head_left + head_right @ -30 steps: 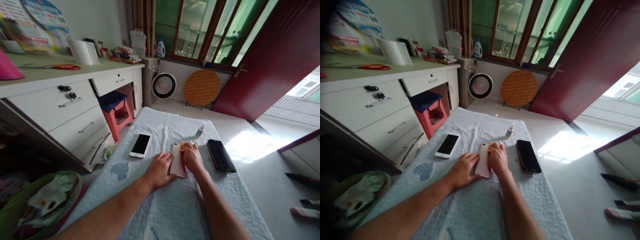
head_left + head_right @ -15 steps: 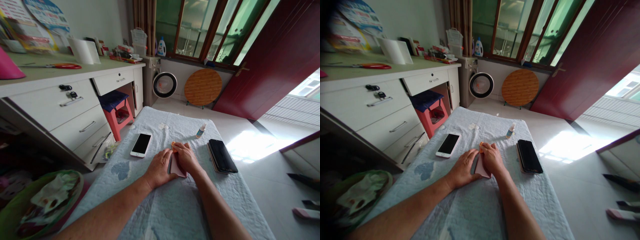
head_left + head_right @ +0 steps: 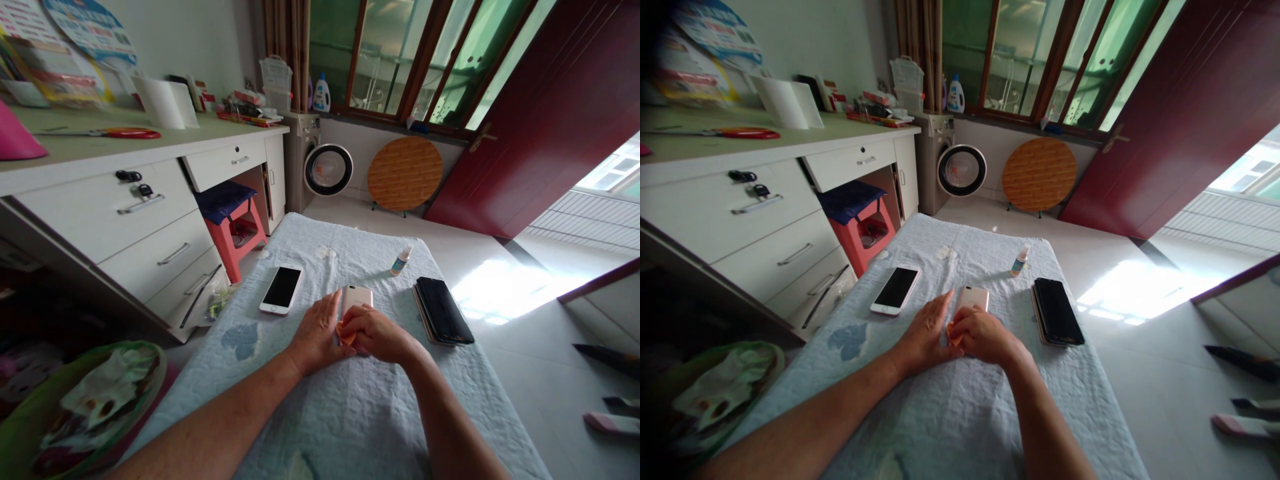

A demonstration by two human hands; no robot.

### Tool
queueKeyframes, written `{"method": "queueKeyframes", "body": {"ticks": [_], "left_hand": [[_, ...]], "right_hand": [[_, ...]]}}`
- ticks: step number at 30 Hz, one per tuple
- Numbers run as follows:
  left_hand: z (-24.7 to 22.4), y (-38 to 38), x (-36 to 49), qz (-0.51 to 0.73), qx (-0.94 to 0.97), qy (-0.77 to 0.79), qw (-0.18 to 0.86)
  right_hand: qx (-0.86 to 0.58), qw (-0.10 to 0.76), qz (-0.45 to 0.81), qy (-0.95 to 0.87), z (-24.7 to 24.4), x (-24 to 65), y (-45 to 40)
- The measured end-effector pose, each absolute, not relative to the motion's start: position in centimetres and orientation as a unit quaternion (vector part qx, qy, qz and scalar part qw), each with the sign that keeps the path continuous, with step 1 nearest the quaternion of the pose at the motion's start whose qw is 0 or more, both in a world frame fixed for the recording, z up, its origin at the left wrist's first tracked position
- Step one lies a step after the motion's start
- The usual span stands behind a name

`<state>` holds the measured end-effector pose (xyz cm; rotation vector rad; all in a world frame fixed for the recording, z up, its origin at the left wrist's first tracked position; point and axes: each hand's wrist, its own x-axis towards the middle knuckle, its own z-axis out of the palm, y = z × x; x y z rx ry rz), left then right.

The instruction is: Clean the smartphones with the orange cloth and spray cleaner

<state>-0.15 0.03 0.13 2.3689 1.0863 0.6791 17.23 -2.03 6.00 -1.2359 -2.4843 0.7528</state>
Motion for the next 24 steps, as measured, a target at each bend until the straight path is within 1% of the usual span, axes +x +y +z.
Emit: {"method": "queueKeyframes", "body": {"ticks": [3, 9, 13, 16, 20, 24], "left_hand": [[0.4, 0.0, -0.1, 0.242, 0.862, 0.387, 0.22], [0.0, 0.2, -0.2, 0.262, 0.864, 0.368, 0.224], [0.0, 0.1, -0.2, 0.26, 0.864, 0.368, 0.224], [0.1, 0.1, -0.2, 0.258, 0.864, 0.37, 0.223], [0.1, 0.2, -0.2, 0.264, 0.866, 0.364, 0.216], [0.1, 0.2, -0.2, 0.269, 0.866, 0.365, 0.213]], "right_hand": [[-0.458, 0.135, 0.223, -0.85, 5.6, 17.4, -1.7], [-0.582, 0.17, 0.112, -0.787, 3.2, 18.8, -0.4], [-0.643, 0.163, 0.068, -0.745, 2.4, 19.6, -0.1], [-0.639, 0.169, 0.071, -0.747, 2.5, 19.3, -0.2], [-0.578, 0.197, 0.11, -0.784, 2.9, 18.0, -0.6], [-0.54, 0.196, 0.129, -0.808, 3.0, 16.8, -0.7]]}}
